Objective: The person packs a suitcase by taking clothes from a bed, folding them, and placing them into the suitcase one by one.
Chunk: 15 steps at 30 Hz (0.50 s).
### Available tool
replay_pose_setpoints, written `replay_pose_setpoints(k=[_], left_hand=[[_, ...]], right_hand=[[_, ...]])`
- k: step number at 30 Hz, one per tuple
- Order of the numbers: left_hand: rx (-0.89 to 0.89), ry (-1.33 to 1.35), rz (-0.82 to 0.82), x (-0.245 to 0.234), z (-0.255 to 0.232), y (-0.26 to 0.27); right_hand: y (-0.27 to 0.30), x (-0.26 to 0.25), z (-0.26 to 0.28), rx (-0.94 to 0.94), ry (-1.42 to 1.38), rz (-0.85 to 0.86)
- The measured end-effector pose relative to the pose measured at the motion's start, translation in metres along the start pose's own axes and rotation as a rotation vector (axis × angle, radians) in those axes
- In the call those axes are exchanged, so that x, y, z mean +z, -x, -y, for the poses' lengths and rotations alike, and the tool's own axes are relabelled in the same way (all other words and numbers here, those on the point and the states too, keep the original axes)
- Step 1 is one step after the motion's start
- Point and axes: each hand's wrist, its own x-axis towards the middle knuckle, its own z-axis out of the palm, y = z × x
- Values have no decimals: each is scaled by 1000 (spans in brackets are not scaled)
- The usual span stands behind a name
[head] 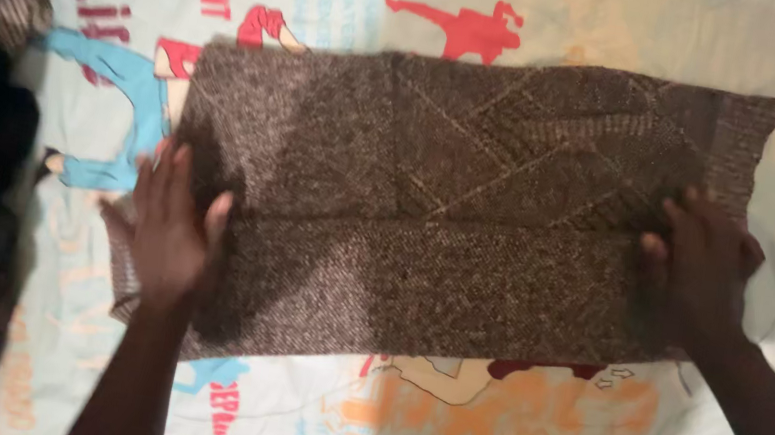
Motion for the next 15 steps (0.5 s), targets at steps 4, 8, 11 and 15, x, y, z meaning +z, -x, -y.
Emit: replay_pose_setpoints(k=[4,8,11,15], left_hand=[[226,-26,88,11,-57,-84],[333,-322,298,-5,-96,-154],[397,-437,385,-20,-111,-174],[377,-218,365,-55,-97,-170]], right_hand=[[-77,-8,10,-166,-80,-72],[-148,-10,6,-273,207,103],[-183,6,4,-456,421,97],[-168,-13,5,-167,342,401]])
